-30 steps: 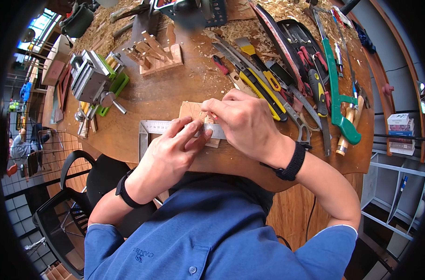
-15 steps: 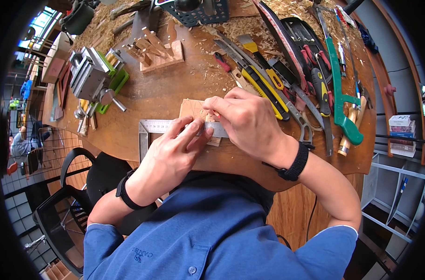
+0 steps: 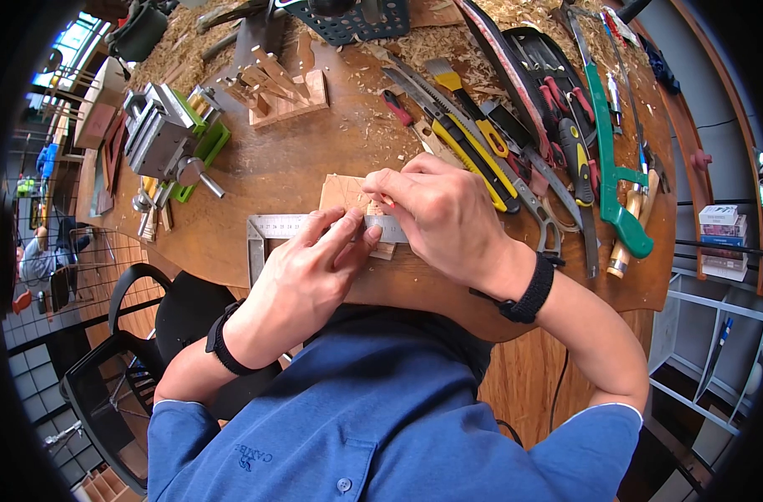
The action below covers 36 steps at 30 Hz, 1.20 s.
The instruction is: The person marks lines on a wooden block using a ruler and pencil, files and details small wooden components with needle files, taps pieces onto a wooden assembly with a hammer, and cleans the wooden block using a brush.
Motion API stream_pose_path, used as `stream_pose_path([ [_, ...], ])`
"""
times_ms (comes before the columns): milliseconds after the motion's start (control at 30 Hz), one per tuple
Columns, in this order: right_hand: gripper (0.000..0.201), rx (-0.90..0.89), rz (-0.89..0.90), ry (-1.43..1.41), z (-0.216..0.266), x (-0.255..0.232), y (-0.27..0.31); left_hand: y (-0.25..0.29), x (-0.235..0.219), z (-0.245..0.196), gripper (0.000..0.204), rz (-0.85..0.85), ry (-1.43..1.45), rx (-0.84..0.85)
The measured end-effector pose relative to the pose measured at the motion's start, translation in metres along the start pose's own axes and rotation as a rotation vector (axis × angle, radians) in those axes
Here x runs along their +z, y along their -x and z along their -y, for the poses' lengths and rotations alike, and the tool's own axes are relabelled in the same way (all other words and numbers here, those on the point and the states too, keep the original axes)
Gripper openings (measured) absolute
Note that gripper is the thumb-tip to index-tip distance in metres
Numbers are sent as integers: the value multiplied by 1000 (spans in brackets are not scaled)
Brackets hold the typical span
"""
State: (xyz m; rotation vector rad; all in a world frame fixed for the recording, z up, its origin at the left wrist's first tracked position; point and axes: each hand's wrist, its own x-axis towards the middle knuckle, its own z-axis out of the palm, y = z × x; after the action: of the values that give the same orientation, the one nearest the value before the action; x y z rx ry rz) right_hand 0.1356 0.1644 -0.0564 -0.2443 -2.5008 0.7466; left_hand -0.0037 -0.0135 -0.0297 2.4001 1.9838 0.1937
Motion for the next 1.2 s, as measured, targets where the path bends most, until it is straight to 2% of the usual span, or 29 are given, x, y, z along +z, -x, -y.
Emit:
stream_pose_path([
  [400,21,18,7,-65,0,-4,-3,-1,0,-2,57,3,18,-16],
  [500,17,6,-41,-145,3,-8,-5,-1,-1,-3,57,8,22,-26],
  [567,12,208,10,-306,8,-11,-5,-1,-1,-3,58,15,33,-27],
  [800,7,189,-11,-387,6,-3,-3,-1,-1,-3,57,10,41,-31],
  [967,7,118,53,-277,9,-8,-4,-4,-4,-4,57,25,76,-53],
  [1100,7,134,63,-287,6,-5,-3,-4,-4,-4,57,24,76,-52],
  [1200,7,80,44,-294,5,-3,-3,-4,-4,-5,57,21,53,-46],
])
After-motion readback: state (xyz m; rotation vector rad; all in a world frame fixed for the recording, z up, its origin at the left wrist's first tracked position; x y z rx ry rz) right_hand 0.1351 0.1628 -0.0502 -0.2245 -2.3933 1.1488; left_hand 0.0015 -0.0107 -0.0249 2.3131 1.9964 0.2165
